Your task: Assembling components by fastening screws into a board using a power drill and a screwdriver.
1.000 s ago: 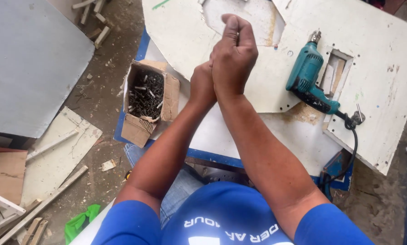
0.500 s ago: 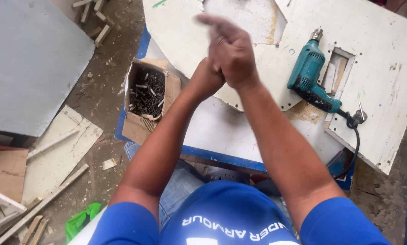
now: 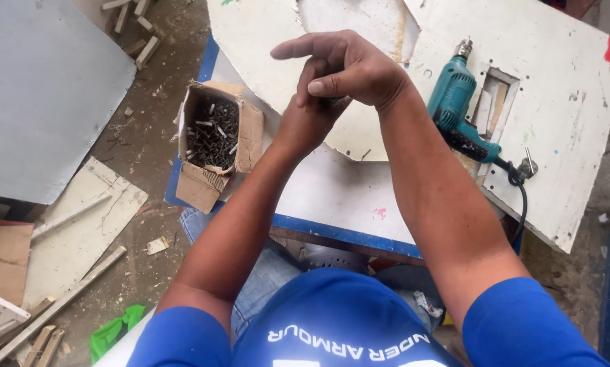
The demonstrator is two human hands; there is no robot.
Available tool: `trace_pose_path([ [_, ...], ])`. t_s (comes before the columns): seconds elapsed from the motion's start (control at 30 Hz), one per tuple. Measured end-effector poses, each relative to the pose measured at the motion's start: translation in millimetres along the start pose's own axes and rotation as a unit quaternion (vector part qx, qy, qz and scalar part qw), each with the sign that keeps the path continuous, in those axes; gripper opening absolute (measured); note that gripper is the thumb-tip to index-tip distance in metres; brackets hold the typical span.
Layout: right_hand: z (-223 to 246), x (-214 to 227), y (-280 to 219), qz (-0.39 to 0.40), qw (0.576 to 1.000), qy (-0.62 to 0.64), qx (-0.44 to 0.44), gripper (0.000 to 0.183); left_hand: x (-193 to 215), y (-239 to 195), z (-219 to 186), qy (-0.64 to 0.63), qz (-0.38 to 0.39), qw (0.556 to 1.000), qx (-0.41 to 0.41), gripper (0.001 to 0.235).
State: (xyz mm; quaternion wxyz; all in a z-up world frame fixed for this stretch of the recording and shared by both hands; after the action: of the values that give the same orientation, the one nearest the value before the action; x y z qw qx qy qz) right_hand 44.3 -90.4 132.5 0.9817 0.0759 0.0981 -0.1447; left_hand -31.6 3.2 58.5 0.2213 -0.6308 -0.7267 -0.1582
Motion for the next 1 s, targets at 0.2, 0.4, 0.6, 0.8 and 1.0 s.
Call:
trace_pose_path([
  [0.2, -19, -8, 3, -0.031, 0.996, 0.050, 0.070, 0.044, 8, 12, 7, 0.030, 0.098, 0.995, -0.013, 0.031],
  [0.4, -37, -47, 2, -0.427, 0.865, -0.141, 0.225, 0.026, -28, 53, 68, -0.243, 0.282, 0.919, -0.132, 0.023],
  [0.6, -27, -61, 14, -0.597, 0.753, -0.155, 0.229, 0.026, -21, 55, 64, -0.193, 0.289, 0.928, -0.135, 0.020],
  [0.8, -2, -57, -21, -0.455, 0.866, -0.100, 0.183, 0.024, -20, -2, 24, -0.216, 0.100, 0.963, -0.129, 0.021],
  [1.0, -25, -41, -39, -0.470, 0.859, -0.028, 0.201, 0.023, -21, -9, 30, -0.153, 0.161, 0.964, -0.147, 0.035],
])
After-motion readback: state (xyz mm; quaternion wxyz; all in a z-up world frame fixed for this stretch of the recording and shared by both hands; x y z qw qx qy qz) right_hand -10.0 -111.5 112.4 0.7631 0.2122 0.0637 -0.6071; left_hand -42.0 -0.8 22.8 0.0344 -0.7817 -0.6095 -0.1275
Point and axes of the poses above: each hand's wrist, its own y-axis towards the middle knuckle, its own x-axis out of the back of the hand, z = x × y, the point moved 2 cm from there along y, towards the middle knuckle, and after that the axes turned 11 degrees about y, right-handed, at the moved point
